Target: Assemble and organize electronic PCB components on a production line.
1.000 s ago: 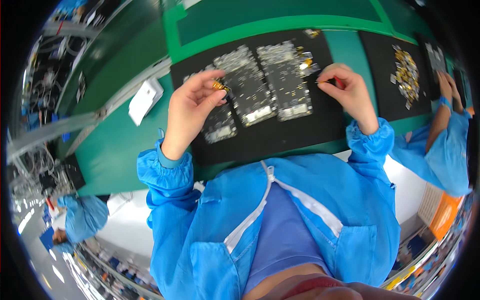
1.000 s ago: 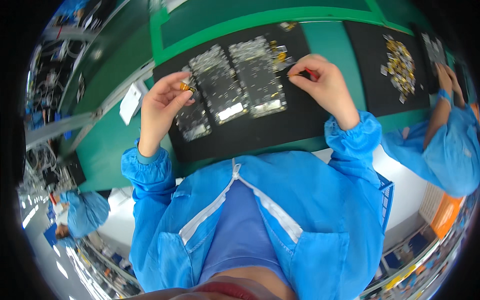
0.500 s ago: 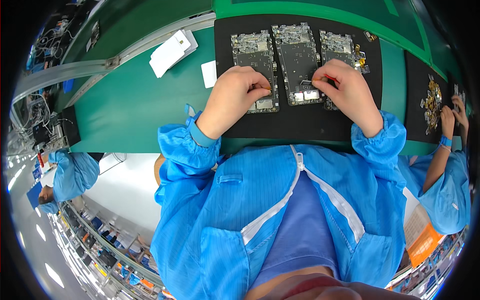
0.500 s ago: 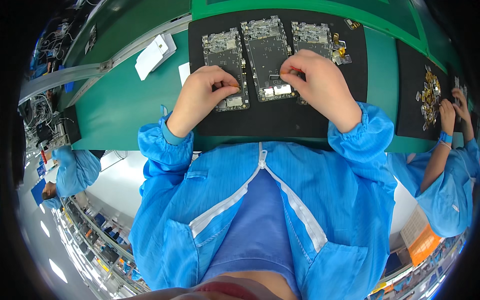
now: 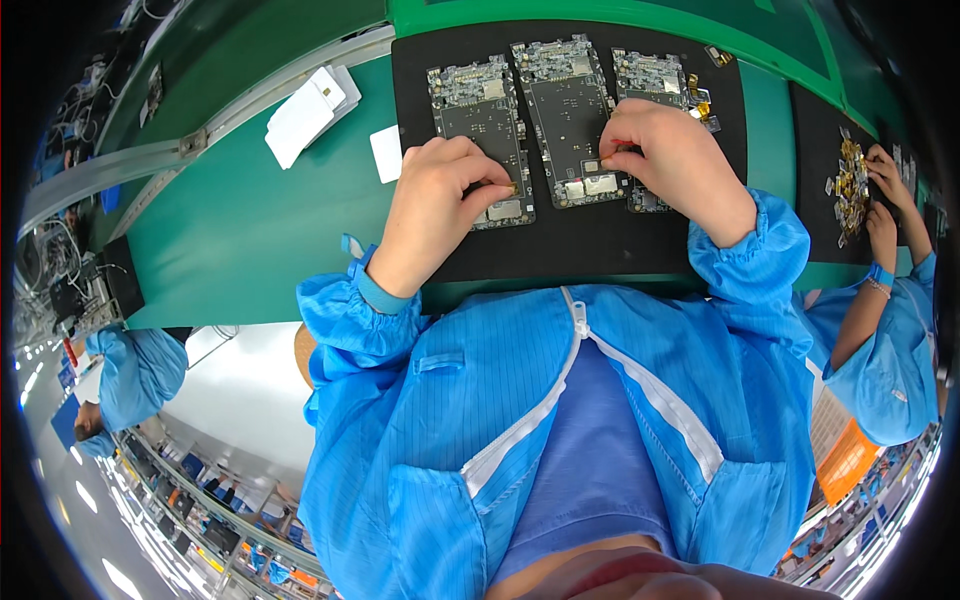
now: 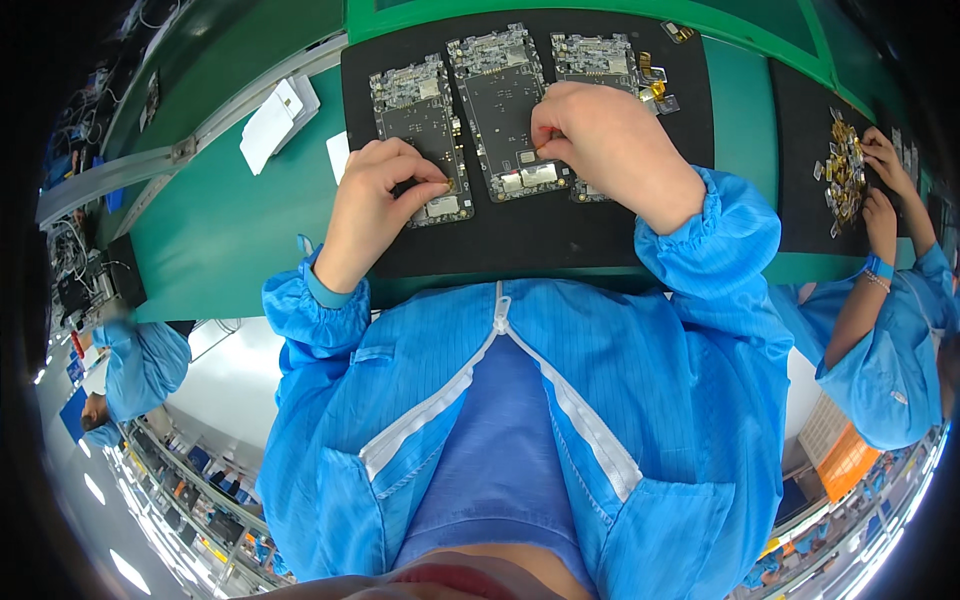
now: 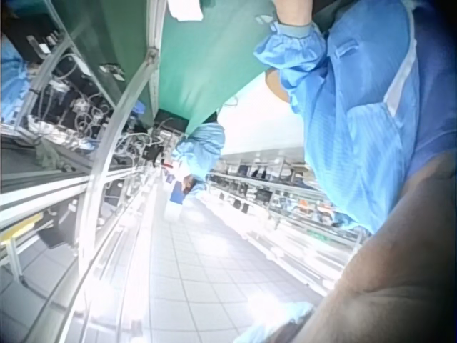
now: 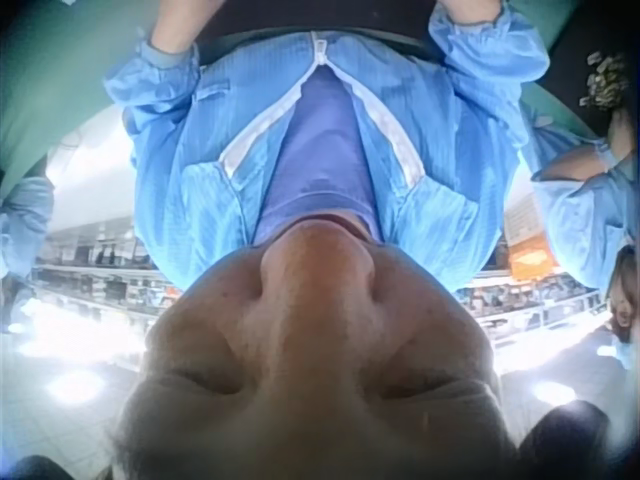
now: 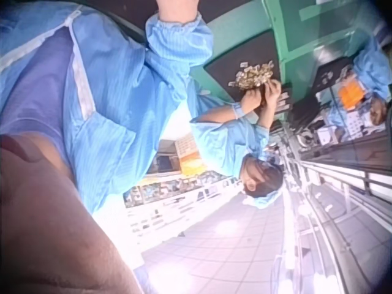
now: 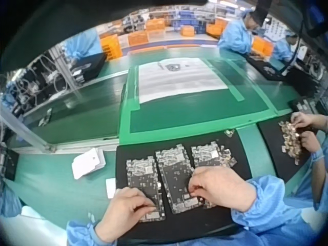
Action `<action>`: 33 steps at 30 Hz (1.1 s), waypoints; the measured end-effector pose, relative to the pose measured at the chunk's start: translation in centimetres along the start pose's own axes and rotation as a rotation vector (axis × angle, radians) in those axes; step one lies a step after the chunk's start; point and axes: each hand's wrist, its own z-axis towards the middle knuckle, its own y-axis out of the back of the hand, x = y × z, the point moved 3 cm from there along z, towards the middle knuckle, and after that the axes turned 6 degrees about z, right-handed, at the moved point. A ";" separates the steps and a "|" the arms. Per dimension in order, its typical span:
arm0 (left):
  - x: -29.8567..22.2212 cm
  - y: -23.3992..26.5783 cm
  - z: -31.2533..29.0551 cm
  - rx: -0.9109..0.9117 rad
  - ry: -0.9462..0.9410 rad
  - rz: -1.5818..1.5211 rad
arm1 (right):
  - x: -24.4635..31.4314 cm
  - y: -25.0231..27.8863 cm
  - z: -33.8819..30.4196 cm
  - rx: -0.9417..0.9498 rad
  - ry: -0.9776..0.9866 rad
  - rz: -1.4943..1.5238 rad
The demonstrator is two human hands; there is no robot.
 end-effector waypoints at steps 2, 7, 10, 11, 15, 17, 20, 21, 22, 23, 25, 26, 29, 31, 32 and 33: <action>-0.2 0.1 -0.1 -0.009 -0.001 0.015 | -0.1 -0.1 0.1 0.003 -0.015 -0.002; -0.2 0.1 0.0 -0.036 -0.025 0.029 | 0.1 -0.2 -0.2 0.030 0.045 -0.064; -0.3 0.2 0.0 -0.031 -0.030 0.032 | 0.2 -0.3 -0.4 0.004 0.036 -0.092; -0.2 0.2 -0.1 -0.015 -0.018 0.035 | 0.2 -0.3 -0.4 -0.005 0.049 -0.085; 0.0 0.1 -0.2 -0.001 -0.010 0.033 | 0.4 -0.5 -0.6 0.019 0.040 -0.068; 0.1 0.1 -0.3 -0.011 -0.012 0.029 | 0.3 -0.6 -0.6 0.008 0.080 -0.077; 0.1 0.0 -0.4 -0.027 -0.025 0.031 | 0.3 -0.8 -0.8 -0.040 0.115 -0.065; 0.1 0.1 -0.4 -0.038 -0.030 0.042 | 0.3 -0.8 -0.9 -0.037 0.117 -0.063; 0.0 0.0 -0.5 -0.038 -0.026 0.042 | 0.4 -0.9 -1.1 -0.026 0.114 -0.086; 0.0 0.1 -0.6 -0.046 -0.024 0.047 | 0.4 -1.0 -1.3 -0.016 0.111 -0.109; 0.0 0.0 -0.6 -0.053 -0.024 0.051 | 0.5 -1.0 -1.5 -0.011 0.108 -0.088; 0.0 -0.1 -0.6 -0.046 -0.022 0.050 | 0.6 -1.0 -1.6 -0.008 0.104 -0.068; 0.1 0.1 -0.9 -0.029 -0.012 0.061 | 0.5 -0.8 -2.0 -0.011 0.099 -0.022; 0.0 0.4 -1.3 -0.016 -0.003 0.069 | 1.1 -0.5 -2.3 -0.040 0.051 0.051; -0.2 0.7 -1.5 -0.005 0.017 0.058 | 1.4 -0.3 -2.4 -0.070 -0.002 0.120; -0.4 0.9 -1.7 0.006 0.034 0.045 | 1.9 -0.2 -2.6 -0.069 0.001 0.121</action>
